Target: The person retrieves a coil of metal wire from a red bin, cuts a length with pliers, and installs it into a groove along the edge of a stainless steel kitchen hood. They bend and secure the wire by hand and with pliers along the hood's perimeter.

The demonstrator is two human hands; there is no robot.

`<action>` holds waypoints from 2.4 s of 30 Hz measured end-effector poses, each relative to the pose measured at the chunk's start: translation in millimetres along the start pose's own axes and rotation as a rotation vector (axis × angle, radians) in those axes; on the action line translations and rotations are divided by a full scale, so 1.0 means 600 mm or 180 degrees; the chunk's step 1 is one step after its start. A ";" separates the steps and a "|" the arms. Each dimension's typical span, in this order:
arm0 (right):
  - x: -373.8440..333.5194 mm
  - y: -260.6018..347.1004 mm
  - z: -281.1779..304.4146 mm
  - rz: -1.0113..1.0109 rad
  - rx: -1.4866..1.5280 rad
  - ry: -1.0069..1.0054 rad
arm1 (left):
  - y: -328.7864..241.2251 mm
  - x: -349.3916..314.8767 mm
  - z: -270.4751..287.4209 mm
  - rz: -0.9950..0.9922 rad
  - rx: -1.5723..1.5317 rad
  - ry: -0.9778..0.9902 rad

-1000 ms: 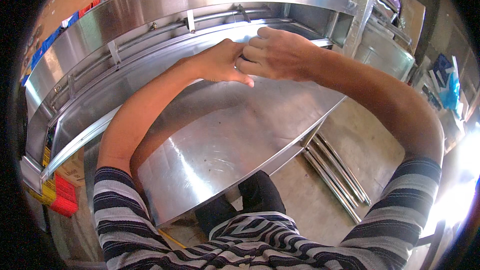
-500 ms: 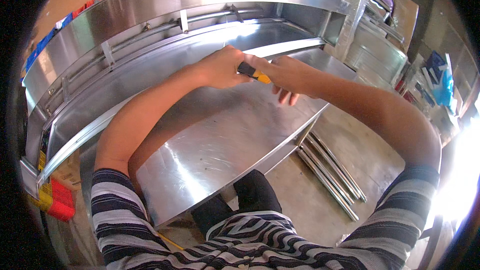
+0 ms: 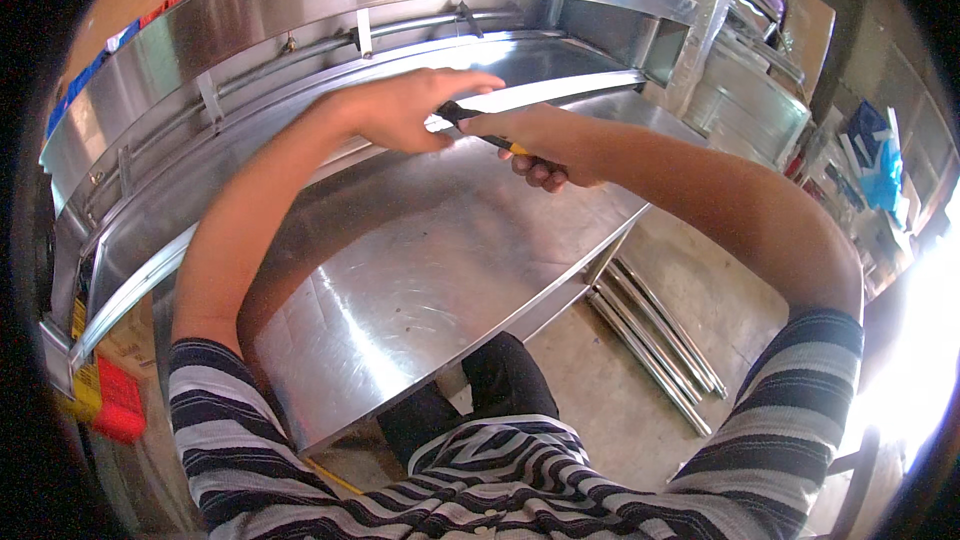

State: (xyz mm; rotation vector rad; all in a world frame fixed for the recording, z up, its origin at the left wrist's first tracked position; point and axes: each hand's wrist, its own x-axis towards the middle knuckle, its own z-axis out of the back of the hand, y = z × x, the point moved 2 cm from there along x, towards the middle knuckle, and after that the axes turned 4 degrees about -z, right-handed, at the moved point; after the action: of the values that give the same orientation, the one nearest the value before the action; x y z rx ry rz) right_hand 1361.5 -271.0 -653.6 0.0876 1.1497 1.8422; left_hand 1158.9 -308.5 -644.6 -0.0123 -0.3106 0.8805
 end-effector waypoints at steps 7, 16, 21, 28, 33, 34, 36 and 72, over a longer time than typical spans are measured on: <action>0.010 0.012 0.032 0.0233 -0.0178 -0.0024 | 0.060 -0.050 0.069 0.0719 -0.0397 -0.0321; 0.009 0.032 0.034 0.0788 -0.1163 -0.0224 | 0.133 -0.069 0.035 0.1000 -0.0014 -0.0139; 0.015 0.047 0.030 0.0589 -0.1061 0.0184 | 0.133 -0.066 -0.002 0.0874 0.0100 -0.0006; 0.032 0.025 0.034 0.0646 -0.0247 0.0481 | 0.126 -0.056 -0.012 0.0876 0.0379 -0.0067; 0.032 0.015 0.024 0.0755 0.0162 0.0420 | 0.138 -0.063 -0.019 0.0693 0.0347 -0.0289; 0.031 0.012 0.021 0.0766 0.0263 0.0419 | 0.138 -0.063 -0.020 0.0714 0.0334 -0.0277; 0.033 0.009 0.023 0.0811 0.0300 0.0472 | 0.136 -0.063 -0.018 0.0692 0.0356 -0.0274; 0.030 0.075 -0.011 -0.0061 0.0006 0.0658 | 0.134 -0.057 -0.016 0.0748 0.0487 -0.0208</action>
State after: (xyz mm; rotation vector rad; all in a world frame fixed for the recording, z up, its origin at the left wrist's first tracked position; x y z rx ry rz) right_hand 1318.3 -268.0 -631.0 -0.1154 1.2891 1.8657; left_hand 1080.7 -282.0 -673.8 0.1242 -0.3059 1.1380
